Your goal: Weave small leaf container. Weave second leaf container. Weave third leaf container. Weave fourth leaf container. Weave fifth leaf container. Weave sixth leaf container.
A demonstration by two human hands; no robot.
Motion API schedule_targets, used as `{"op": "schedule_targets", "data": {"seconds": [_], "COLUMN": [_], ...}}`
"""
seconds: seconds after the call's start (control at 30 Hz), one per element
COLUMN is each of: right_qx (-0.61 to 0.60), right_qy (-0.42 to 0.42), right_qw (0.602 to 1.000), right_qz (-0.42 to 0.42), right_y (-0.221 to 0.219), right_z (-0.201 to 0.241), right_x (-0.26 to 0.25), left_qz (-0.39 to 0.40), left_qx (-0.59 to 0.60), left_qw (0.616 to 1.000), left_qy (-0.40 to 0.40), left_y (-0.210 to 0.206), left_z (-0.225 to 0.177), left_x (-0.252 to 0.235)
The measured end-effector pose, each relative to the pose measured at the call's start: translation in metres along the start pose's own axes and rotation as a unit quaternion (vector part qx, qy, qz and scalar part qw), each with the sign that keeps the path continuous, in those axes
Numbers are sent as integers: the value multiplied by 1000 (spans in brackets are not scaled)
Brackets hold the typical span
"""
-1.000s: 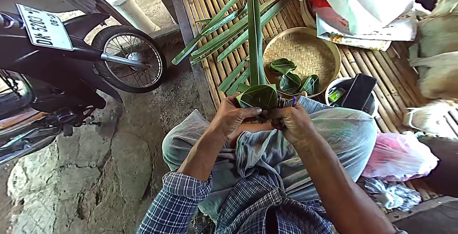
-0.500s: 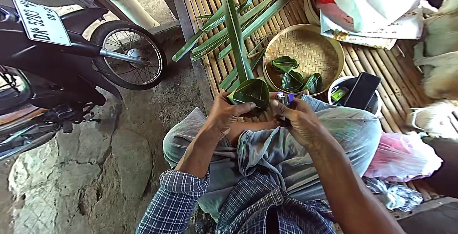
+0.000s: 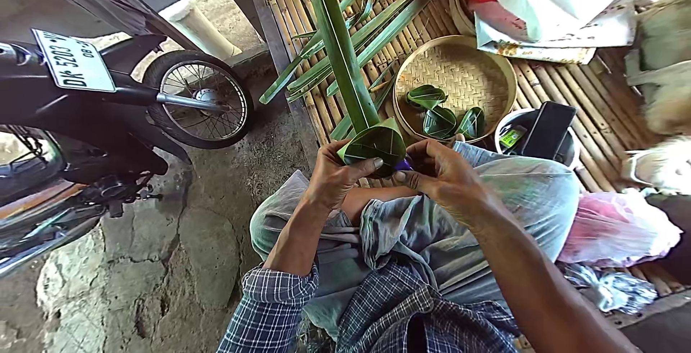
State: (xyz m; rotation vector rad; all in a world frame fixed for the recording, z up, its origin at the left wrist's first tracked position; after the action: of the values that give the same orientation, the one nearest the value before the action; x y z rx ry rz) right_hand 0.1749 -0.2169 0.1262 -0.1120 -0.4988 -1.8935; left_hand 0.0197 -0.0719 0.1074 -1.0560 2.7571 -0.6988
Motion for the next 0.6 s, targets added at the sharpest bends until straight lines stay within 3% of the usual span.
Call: {"op": "schedule_targets", "data": {"seconds": [0.2, 0.4, 0.6], "right_qx": [17, -62, -144], "right_qy": [-1, -10, 31], "right_qw": [999, 997, 983], "right_qz": [33, 44, 110], "right_y": [7, 8, -5], "right_z": [3, -4, 4], "right_x": [-3, 1, 8], "left_qz": [27, -27, -2], "left_qx": [-71, 141, 159], "left_qw": [996, 990, 987], "left_qy": [-42, 13, -3], "left_y": [-3, 8, 7], "left_z": [-2, 4, 6], "left_x": [-1, 0, 5]}}
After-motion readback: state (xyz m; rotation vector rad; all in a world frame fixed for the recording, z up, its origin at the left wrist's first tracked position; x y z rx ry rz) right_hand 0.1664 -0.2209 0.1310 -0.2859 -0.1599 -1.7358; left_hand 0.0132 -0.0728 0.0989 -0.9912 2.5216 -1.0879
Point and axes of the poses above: each hand's wrist, its own x-axis away from the middle knuckle, its own y-axis out of the back of the hand, z = x × y, the point moved 3 cm from there along -x, towards the middle knuckle, and after that the axes turned 10 degrees about x, right-handed, at the moved point
